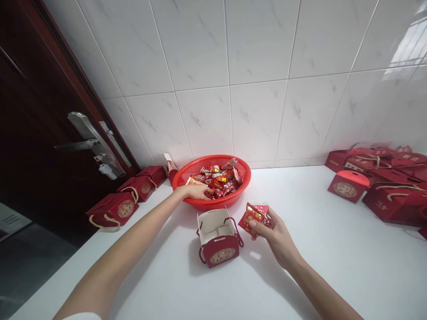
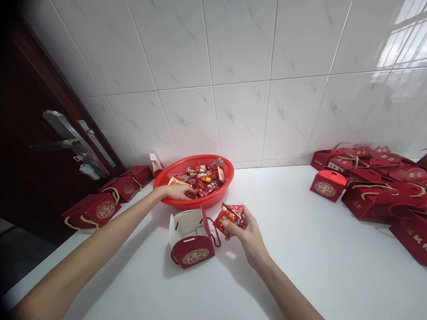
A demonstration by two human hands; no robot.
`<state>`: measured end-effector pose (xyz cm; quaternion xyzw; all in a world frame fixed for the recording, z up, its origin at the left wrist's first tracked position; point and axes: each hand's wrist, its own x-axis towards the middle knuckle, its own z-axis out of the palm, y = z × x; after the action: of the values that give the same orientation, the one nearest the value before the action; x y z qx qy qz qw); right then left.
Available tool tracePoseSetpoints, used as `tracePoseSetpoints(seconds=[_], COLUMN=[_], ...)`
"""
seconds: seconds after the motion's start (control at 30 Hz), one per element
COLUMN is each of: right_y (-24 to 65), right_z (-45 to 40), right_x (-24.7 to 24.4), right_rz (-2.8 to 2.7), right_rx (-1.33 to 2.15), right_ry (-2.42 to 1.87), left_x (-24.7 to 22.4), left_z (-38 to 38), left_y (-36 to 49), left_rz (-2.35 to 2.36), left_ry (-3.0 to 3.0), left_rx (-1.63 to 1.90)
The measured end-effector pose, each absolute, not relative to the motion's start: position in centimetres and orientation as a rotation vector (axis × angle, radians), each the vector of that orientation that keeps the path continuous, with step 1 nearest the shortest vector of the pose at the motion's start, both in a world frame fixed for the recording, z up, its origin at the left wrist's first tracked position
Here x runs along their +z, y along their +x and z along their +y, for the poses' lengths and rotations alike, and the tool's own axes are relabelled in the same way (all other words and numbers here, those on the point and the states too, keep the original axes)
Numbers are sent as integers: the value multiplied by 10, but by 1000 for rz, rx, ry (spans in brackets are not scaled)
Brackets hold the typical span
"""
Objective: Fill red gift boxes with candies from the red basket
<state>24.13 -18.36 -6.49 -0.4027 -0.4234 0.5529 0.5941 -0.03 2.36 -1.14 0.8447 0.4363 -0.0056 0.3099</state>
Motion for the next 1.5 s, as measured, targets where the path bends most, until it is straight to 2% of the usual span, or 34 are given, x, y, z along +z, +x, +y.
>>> tracePoseSetpoints(seconds=[0.3,0.47,0.67,0.83,1.0,1.1,1.5], right_y=[241,241,241,241,241,241,243], right_z=[-184,-184,-184,-184,-183,-183,-185], right_x=[-64,-64,-64,-63,-62,-60,-58], right_rz=[-989,-986,-960,-927,-865,-823,-716], right_rx=[1285,1288,1301,1303,1316,1324,1349], right_ry=[-941,-948,-940,-945,-926,-897,-867], left_x=[-2,-3,-6,9,35,45,39], left_z=[14,14,16,6,-33,-63,-95], left_y=[1,0,0,14,50,72,97], left_rz=[1072,1064,1069,996,768,671,694], left_ry=[1841,1652,1653,1747,1928,2242,2504], left_rx=[314,362,494,618,457,334,227])
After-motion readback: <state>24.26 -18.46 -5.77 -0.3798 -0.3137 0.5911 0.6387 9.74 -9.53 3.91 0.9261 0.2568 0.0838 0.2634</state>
